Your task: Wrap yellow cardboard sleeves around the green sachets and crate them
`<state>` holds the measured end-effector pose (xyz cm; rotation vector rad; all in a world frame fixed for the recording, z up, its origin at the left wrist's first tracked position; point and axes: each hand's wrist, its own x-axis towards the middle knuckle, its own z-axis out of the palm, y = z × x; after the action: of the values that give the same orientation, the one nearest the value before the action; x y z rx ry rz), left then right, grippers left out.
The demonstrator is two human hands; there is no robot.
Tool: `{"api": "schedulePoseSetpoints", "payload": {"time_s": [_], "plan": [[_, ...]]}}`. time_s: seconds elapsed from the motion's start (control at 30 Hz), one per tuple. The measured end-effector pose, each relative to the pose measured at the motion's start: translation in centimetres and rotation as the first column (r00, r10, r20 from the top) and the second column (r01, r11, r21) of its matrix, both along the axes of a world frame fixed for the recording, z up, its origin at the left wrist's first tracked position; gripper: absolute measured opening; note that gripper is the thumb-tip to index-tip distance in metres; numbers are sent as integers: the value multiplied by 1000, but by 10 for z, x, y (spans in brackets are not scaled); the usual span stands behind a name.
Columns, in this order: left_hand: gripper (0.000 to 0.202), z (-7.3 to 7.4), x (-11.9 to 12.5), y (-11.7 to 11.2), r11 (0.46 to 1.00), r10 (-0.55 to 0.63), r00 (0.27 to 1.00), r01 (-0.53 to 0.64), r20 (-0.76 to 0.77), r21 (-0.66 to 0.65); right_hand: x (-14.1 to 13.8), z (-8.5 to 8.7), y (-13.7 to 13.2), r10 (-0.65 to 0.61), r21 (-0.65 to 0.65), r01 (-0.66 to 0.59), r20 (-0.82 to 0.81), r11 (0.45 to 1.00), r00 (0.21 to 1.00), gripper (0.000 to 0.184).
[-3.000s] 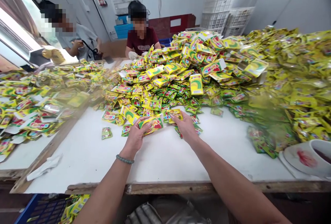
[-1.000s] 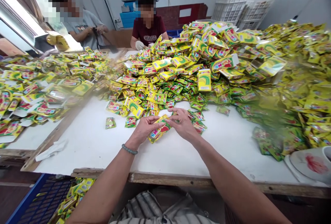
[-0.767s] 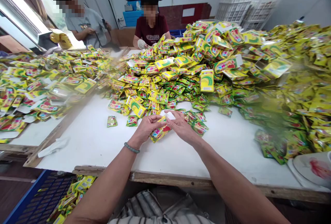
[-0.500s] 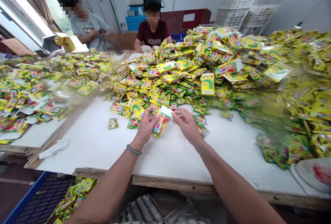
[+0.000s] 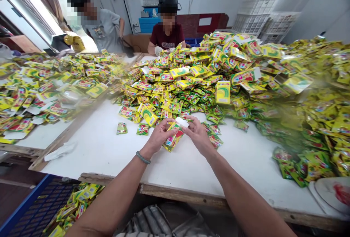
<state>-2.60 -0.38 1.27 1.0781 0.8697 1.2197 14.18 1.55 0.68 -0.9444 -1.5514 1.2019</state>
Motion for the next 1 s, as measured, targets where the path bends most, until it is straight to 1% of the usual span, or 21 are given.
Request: {"api": "schedulePoseSetpoints", "payload": {"time_s": [0.03,0.13,0.17,0.23,0.3,0.4,0.43,0.5,0.57,0.6,0.67,0.8,0.87,0.9,0.93,0.97,1.0], "plan": [[56,-1,0,0,1000,15,1000,-15,5,-16,0,0,0,4,17,-5,13,1000,1000,48],[63,-3,-2,0,991,126,992,-125,8,-43,-1,4,-3,-36,155,9,173,988,984,31],[63,-4,-3,0,988,150,989,-150,4,-44,-1,6,-5,-60,184,20,210,983,976,29],[61,-6,-4,0,987,155,988,-156,-18,-33,-1,8,-7,-67,179,29,211,983,975,31],[61,-7,-5,1,989,142,988,-143,-52,-20,-3,7,-7,-57,133,31,190,991,980,30],[63,-8,-4,2,986,161,984,-163,-78,-21,-7,3,-5,-54,64,46,136,997,989,28],[63,-7,-4,2,985,166,983,-168,-77,-26,-9,1,-4,-42,19,41,86,999,995,29],[62,-6,-2,2,985,165,984,-168,-73,-39,-9,0,-2,-10,-105,2,-67,994,998,34],[63,-3,-1,2,987,147,987,-151,-68,-51,-7,0,0,-4,-228,-45,-209,973,978,37],[63,-2,-1,2,989,135,989,-139,-64,-54,-5,0,1,-9,-270,-59,-245,961,969,37],[62,0,-1,1,991,120,991,-123,-53,-49,-1,2,1,-4,-297,-75,-257,952,966,35],[61,0,-5,0,988,148,989,-147,2,-47,4,3,2,80,-228,-129,-209,965,974,28],[61,-1,-6,0,986,157,987,-154,33,-63,4,3,0,102,-171,-130,-163,977,981,27],[60,-1,-7,0,985,160,986,-157,45,-71,3,4,-2,98,-122,-112,-113,986,989,27],[59,-2,-8,0,984,167,984,-162,56,-78,2,4,-4,81,-46,-83,-46,995,996,26],[57,-2,-9,0,982,174,982,-169,66,-83,0,5,-8,48,54,-49,27,997,998,26],[55,-2,-10,-1,980,184,980,-177,76,-85,-2,5,-11,0,167,-17,97,986,995,26]]}}
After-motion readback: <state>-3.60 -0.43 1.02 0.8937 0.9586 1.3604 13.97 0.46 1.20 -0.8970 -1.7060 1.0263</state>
